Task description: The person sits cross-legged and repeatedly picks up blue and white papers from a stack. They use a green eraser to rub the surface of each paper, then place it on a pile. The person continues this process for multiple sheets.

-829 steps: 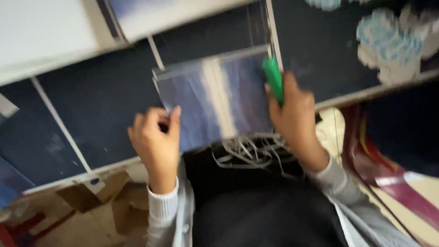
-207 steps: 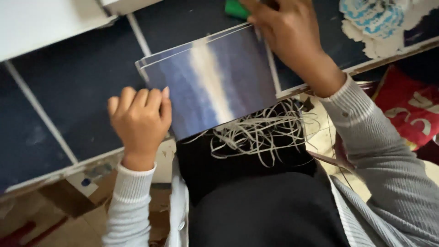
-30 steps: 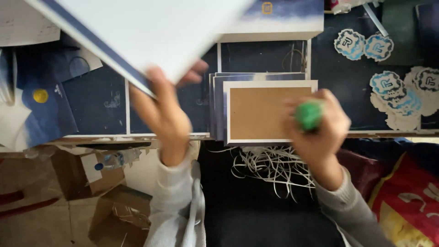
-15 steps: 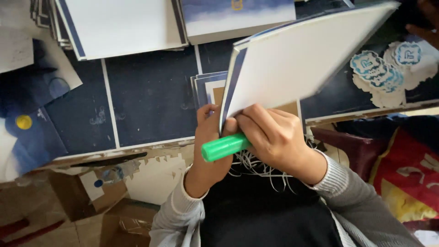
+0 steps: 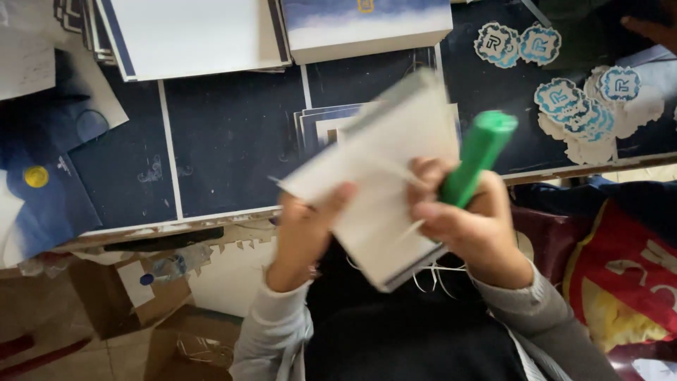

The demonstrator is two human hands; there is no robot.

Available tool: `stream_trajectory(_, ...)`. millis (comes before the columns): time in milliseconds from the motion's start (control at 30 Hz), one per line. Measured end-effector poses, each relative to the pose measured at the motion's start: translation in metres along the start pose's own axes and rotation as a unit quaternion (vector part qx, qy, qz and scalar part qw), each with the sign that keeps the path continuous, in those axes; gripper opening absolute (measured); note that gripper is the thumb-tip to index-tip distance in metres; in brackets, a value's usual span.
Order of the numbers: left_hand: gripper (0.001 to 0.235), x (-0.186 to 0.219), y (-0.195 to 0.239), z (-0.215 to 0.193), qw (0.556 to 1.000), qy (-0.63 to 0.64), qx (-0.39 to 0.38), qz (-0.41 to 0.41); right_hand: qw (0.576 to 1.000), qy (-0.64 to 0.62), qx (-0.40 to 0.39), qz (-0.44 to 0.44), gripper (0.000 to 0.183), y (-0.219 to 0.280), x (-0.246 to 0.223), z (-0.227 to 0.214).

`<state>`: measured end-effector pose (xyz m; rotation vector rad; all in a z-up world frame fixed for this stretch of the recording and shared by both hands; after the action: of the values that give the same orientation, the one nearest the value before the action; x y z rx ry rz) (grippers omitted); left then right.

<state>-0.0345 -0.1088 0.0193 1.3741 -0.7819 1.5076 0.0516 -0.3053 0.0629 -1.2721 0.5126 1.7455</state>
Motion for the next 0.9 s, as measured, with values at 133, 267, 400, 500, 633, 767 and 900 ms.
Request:
stream_trajectory(133, 0.04, 0.031, 0.002, -0.061, 0.966, 0.08, 0.236, -0.067, 0.995, -0.046, 0.085, 0.005, 0.017, 0.026, -0.008, -0.029)
stream_trajectory(267, 0.049, 0.034, 0.01, -0.147, 0.941, 0.115, 0.318, 0.003, 0.993, 0.045, 0.094, 0.058, 0.014, 0.071, 0.013, -0.067)
stream_trajectory(400, 0.048, 0.044, 0.025, -0.23, 0.938, 0.021, 0.261, 0.226, 0.865, 0.336, 0.062, 0.366, 0.016, 0.107, 0.033, -0.097)
stream_trajectory(500, 0.033, 0.061, 0.043, -0.253, 0.915, -0.067, 0.196, 0.346, 0.782, 0.439, -0.019, 0.441, 0.015, 0.15, 0.069, -0.143)
stream_trajectory(633, 0.12, 0.069, 0.041, -0.27, 0.776, 0.449, 0.357, 0.262, 0.643, 0.519, -0.208, 0.523, 0.019, 0.178, 0.081, -0.152)
stream_trajectory(767, 0.145, 0.068, 0.013, -0.213, 0.694, 0.563, 0.338, 0.295, 0.612, 0.513, -0.304, 0.519, 0.035, 0.166, 0.059, -0.15)
stream_trajectory(900, 0.046, 0.034, -0.037, -0.17, 0.797, 0.479, -0.067, 0.361, 0.689, 0.492, -0.327, 0.421, 0.109, 0.123, 0.02, -0.13)
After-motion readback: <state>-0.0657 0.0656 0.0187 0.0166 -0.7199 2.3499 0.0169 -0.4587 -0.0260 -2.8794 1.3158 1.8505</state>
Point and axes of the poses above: each hand's wrist, its own y-axis away from the middle knuckle, its own z-axis out of the palm, x = y × z, the point moved 3 cm from there along -y, towards the middle knuckle, and after that the axes turned 4 degrees about -z, right-handed, at the moved point
